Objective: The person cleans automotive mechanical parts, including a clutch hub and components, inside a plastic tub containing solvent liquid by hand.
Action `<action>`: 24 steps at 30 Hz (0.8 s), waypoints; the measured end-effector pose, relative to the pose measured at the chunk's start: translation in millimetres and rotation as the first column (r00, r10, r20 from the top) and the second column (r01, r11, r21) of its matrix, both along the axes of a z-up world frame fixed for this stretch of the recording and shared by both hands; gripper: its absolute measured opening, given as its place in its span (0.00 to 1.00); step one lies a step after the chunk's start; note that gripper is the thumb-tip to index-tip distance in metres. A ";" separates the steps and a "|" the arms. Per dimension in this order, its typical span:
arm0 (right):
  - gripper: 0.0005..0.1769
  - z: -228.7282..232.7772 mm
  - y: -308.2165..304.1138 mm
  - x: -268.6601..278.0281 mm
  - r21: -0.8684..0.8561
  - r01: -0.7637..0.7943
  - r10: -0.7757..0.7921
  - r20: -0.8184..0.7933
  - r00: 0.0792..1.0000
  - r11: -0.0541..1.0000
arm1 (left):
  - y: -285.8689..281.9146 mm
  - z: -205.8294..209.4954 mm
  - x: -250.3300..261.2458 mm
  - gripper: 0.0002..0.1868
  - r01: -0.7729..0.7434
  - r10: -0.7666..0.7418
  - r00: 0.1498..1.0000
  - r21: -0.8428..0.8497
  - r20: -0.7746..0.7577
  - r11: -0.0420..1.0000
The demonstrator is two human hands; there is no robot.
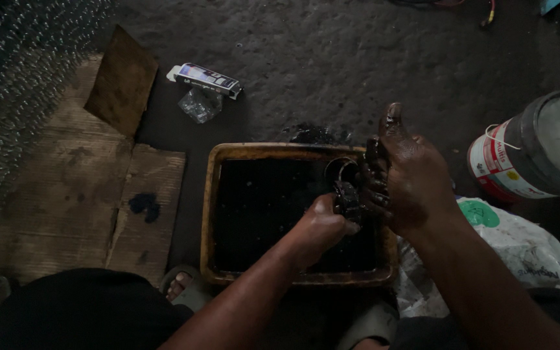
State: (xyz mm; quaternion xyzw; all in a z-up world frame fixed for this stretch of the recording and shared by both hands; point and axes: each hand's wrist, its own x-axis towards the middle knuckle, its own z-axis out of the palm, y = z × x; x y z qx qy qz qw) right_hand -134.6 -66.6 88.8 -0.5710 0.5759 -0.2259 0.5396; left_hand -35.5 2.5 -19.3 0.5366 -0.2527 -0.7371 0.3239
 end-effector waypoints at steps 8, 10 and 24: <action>0.39 1.5 1.0 0.7 0.075 0.075 -0.083 0.116 0.990 0.994 | -1.1 -15.0 -1.4 0.27 -0.039 0.029 0.997 -0.139 -0.070 0.990; 0.40 0.7 -0.6 -1.6 0.069 0.055 -0.063 0.115 0.991 0.996 | -0.1 -22.7 -0.1 0.27 -0.090 0.064 0.976 -0.118 -0.210 0.989; 0.20 -82.8 -49.2 -59.9 0.160 0.298 -0.324 0.178 0.929 0.941 | -5.3 -20.5 -3.6 0.27 -0.041 0.093 0.989 -0.383 0.118 0.923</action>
